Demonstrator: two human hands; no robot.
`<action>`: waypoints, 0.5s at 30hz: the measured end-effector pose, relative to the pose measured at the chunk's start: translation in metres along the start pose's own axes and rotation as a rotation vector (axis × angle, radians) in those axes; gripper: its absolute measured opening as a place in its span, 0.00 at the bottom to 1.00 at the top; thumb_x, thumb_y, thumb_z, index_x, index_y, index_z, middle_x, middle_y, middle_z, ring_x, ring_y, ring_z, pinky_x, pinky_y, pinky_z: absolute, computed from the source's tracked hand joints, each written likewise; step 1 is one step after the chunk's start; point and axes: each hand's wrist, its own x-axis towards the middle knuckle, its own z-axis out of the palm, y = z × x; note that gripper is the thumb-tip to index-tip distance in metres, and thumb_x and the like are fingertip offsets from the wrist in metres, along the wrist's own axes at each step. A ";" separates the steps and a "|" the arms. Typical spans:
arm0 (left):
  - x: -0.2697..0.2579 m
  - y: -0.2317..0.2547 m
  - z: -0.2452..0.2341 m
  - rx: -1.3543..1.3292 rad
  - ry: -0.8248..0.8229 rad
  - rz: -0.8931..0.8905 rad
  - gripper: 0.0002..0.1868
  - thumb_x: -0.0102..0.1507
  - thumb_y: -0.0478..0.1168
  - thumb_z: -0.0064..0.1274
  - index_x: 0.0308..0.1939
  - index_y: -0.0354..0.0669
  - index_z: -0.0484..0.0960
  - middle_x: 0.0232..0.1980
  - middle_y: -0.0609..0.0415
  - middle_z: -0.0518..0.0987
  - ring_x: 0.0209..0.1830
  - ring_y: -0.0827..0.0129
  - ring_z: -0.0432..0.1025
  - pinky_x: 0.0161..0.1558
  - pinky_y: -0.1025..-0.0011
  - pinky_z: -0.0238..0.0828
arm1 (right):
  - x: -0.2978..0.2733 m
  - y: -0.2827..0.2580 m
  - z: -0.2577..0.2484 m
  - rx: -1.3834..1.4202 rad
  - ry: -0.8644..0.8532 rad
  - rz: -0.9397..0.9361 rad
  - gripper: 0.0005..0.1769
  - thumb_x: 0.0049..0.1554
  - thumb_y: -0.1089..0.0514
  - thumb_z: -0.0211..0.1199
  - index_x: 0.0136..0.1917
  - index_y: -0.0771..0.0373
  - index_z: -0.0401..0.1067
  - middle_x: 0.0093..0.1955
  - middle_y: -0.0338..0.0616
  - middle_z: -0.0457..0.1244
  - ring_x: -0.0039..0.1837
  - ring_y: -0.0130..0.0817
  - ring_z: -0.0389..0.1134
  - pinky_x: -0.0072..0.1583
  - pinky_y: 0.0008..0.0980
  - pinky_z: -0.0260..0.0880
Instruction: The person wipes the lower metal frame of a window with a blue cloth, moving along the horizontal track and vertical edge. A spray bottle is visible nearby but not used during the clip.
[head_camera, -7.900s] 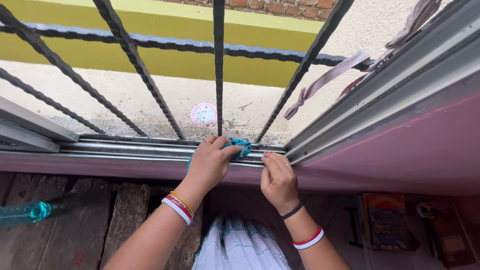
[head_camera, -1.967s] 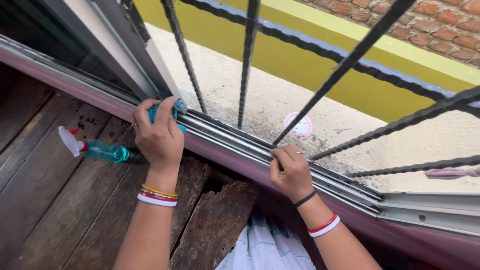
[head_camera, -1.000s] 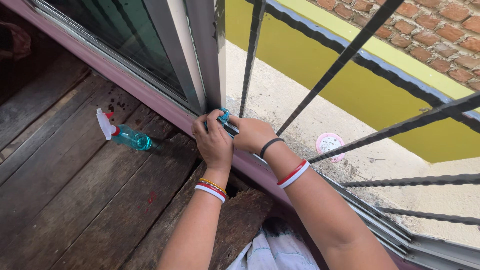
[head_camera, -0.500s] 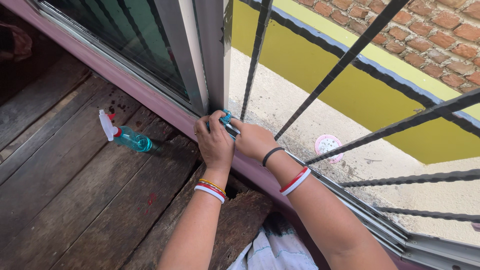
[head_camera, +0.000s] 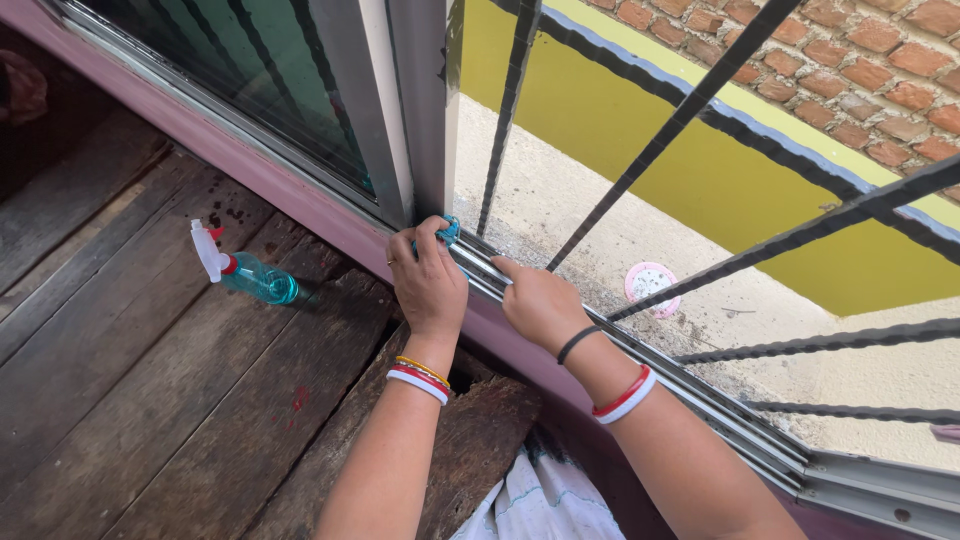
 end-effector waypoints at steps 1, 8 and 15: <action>0.000 0.001 -0.002 -0.007 -0.016 0.002 0.12 0.70 0.34 0.45 0.58 0.48 0.72 0.50 0.48 0.67 0.54 0.54 0.67 0.58 0.54 0.68 | -0.004 0.001 -0.002 -0.014 -0.023 0.034 0.30 0.57 0.58 0.46 0.72 0.47 0.67 0.49 0.59 0.70 0.52 0.54 0.72 0.57 0.51 0.69; -0.001 0.006 -0.002 0.021 -0.040 0.000 0.11 0.71 0.35 0.46 0.57 0.50 0.74 0.49 0.50 0.67 0.52 0.54 0.68 0.58 0.56 0.69 | -0.038 0.032 -0.007 0.006 0.038 0.026 0.28 0.56 0.58 0.46 0.68 0.55 0.70 0.45 0.60 0.70 0.49 0.57 0.72 0.56 0.52 0.69; -0.003 0.005 0.005 0.053 -0.017 0.007 0.12 0.71 0.36 0.46 0.58 0.51 0.73 0.48 0.50 0.67 0.51 0.55 0.67 0.57 0.56 0.70 | -0.031 0.029 -0.001 -0.009 0.111 0.045 0.23 0.56 0.55 0.51 0.63 0.56 0.74 0.40 0.58 0.70 0.46 0.54 0.73 0.54 0.50 0.71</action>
